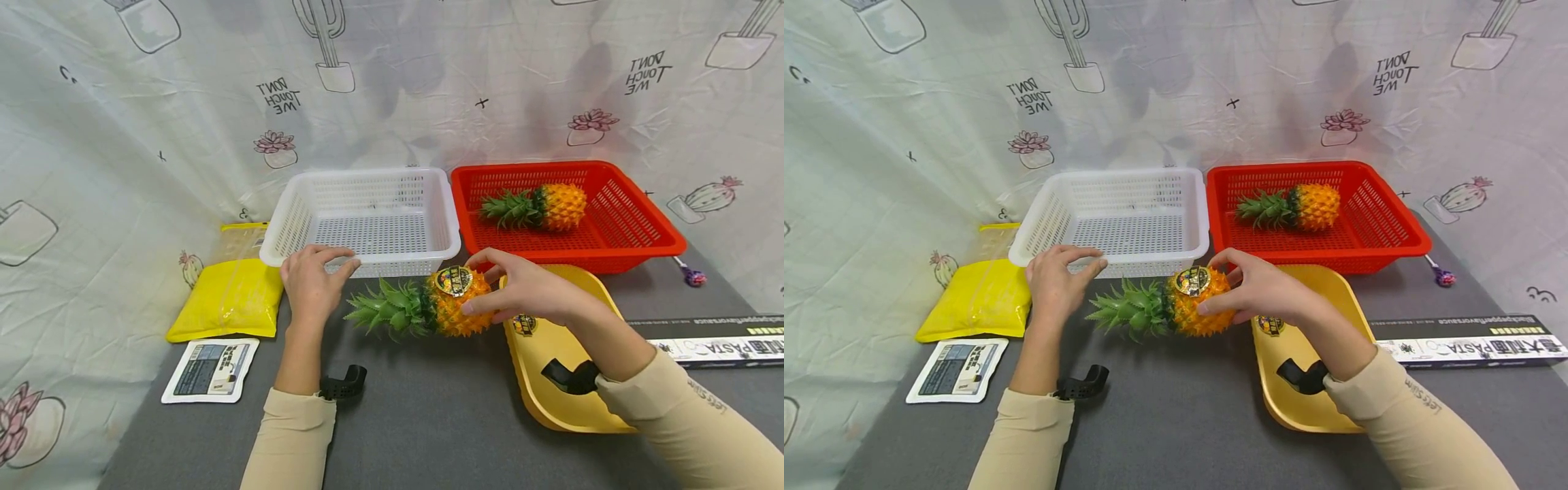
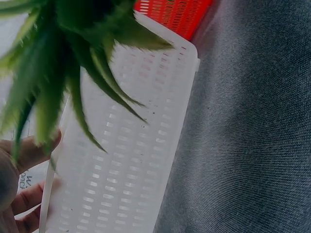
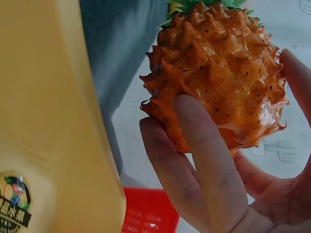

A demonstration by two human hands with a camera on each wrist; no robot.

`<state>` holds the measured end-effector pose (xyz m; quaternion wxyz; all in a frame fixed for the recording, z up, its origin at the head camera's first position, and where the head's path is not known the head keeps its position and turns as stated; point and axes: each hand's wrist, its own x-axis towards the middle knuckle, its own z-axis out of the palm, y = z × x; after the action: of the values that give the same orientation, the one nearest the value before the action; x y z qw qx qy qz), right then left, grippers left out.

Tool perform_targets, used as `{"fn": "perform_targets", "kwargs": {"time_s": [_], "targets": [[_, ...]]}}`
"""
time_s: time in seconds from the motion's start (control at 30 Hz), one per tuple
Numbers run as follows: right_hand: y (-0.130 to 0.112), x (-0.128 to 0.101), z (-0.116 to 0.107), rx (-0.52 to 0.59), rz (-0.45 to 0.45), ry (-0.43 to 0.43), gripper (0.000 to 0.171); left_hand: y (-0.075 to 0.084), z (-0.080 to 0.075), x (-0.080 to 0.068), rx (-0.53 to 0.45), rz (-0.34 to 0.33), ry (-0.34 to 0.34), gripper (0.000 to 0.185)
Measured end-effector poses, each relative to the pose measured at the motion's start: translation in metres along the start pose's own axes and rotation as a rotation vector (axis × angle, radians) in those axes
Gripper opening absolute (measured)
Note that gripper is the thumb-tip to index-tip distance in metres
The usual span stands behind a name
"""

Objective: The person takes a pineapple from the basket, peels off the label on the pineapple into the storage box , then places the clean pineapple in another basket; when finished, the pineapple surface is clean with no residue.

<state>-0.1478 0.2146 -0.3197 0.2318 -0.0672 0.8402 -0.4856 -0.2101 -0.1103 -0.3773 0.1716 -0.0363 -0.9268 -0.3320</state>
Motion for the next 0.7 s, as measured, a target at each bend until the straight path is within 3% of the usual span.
{"fn": "perform_targets", "kwargs": {"time_s": [0.33, 0.7], "targets": [[-0.002, 0.015, 0.017, -0.032, 0.013, 0.014, 0.078, 0.001, -0.001, -0.001, 0.0, -0.003, -0.01, 0.03], [-0.001, 0.028, 0.02, -0.02, 0.034, 0.013, 0.081, 0.001, 0.0, 0.0, 0.014, -0.008, -0.015, 0.031]]}}
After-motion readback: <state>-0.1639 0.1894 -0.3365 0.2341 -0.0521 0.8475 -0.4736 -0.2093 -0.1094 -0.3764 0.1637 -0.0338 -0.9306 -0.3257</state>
